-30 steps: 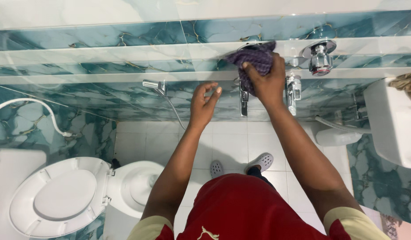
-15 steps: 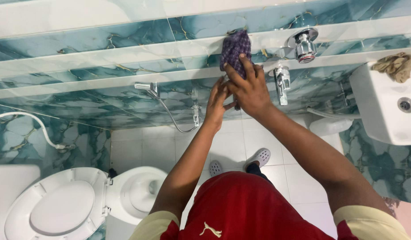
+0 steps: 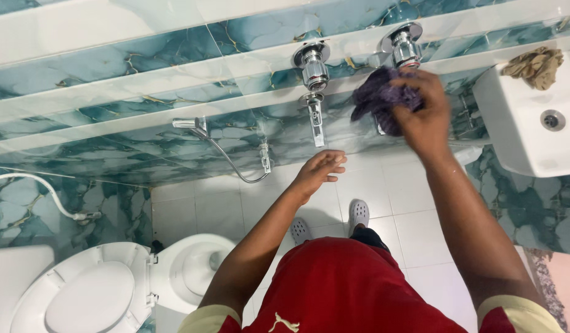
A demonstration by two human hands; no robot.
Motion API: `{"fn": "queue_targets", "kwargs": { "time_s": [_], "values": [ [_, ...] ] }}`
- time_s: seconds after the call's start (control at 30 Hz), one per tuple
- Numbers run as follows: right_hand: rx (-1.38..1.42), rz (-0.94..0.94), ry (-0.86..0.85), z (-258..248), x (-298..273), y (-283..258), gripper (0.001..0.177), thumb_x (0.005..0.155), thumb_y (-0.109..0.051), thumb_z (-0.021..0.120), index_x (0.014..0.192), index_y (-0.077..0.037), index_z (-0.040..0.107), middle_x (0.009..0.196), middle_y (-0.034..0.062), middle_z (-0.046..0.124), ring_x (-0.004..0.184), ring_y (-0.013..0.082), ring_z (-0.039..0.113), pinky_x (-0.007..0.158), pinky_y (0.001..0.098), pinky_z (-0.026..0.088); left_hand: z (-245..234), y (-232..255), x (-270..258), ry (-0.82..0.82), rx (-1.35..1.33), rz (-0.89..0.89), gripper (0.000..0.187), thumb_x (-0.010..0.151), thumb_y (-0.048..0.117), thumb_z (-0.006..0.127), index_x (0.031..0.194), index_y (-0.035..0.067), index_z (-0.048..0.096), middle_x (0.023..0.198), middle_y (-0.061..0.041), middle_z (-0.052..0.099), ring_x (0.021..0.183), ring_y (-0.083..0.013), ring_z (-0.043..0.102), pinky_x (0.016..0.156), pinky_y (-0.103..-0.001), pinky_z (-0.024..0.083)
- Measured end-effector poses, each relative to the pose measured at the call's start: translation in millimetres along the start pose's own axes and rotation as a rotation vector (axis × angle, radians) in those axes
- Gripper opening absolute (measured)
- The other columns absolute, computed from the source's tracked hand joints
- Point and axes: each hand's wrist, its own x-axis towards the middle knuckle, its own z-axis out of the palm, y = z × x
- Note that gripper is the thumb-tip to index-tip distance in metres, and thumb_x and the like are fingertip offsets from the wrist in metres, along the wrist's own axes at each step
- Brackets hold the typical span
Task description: The person cleans multiple bathroom faucets and a wall-mounted plastic shelf using a cloth.
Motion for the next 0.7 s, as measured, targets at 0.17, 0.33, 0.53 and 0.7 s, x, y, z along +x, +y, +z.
{"fn": "queue_targets", "kwargs": {
  "time_s": [0.17,0.33,0.53,0.7],
  "values": [
    [-0.500,-0.242,0.022,-17.1,68.0,21.9,0.031,0.082,-0.004,0.073,0.113,-0.004,0.073,0.131,0.0179,0.058,0.122,0.0370,0.056,0.106,0.0468,0.050,20.6,6.7,6.1,0.045,0.009,-0.020,0.058,0.093,0.057,0.060,0.134,0.015,0.060,0.132,-0.009,0.067,0.119,-0.0218,0.067,0.099,-0.038,0.055],
    [-0.975,-0.421,-0.197,11.9,80.3,41.2,0.022,0.082,-0.026,0.080,0.097,-0.010,0.076,0.121,0.0139,0.059,0.106,0.0418,0.053,0.086,0.0543,0.044,40.3,3.6,17.7,0.092,-0.003,-0.078,0.058,0.094,0.057,0.060,0.133,0.014,0.062,0.131,-0.009,0.068,0.119,-0.0206,0.066,0.098,-0.037,0.054],
    [-1.644,-0.791,-0.553,41.4,83.8,37.4,0.050,0.070,-0.037,0.067,0.109,-0.007,0.076,0.113,0.0170,0.063,0.108,0.0396,0.057,0.086,0.0524,0.042,48.2,3.9,24.8,0.136,-0.004,-0.062,0.055,0.095,0.054,0.060,0.132,0.013,0.061,0.128,-0.008,0.069,0.117,-0.0200,0.067,0.098,-0.036,0.054],
    [-1.523,-0.659,-1.098,57.8,59.2,48.7,0.036,0.084,-0.031,0.076,0.111,-0.008,0.076,0.123,0.0135,0.065,0.124,0.0358,0.056,0.103,0.0527,0.042,38.9,-6.3,2.8,0.163,-0.069,-0.011,0.052,0.097,0.050,0.060,0.132,0.012,0.062,0.127,-0.008,0.069,0.115,-0.0199,0.066,0.096,-0.035,0.052]
  ]
}}
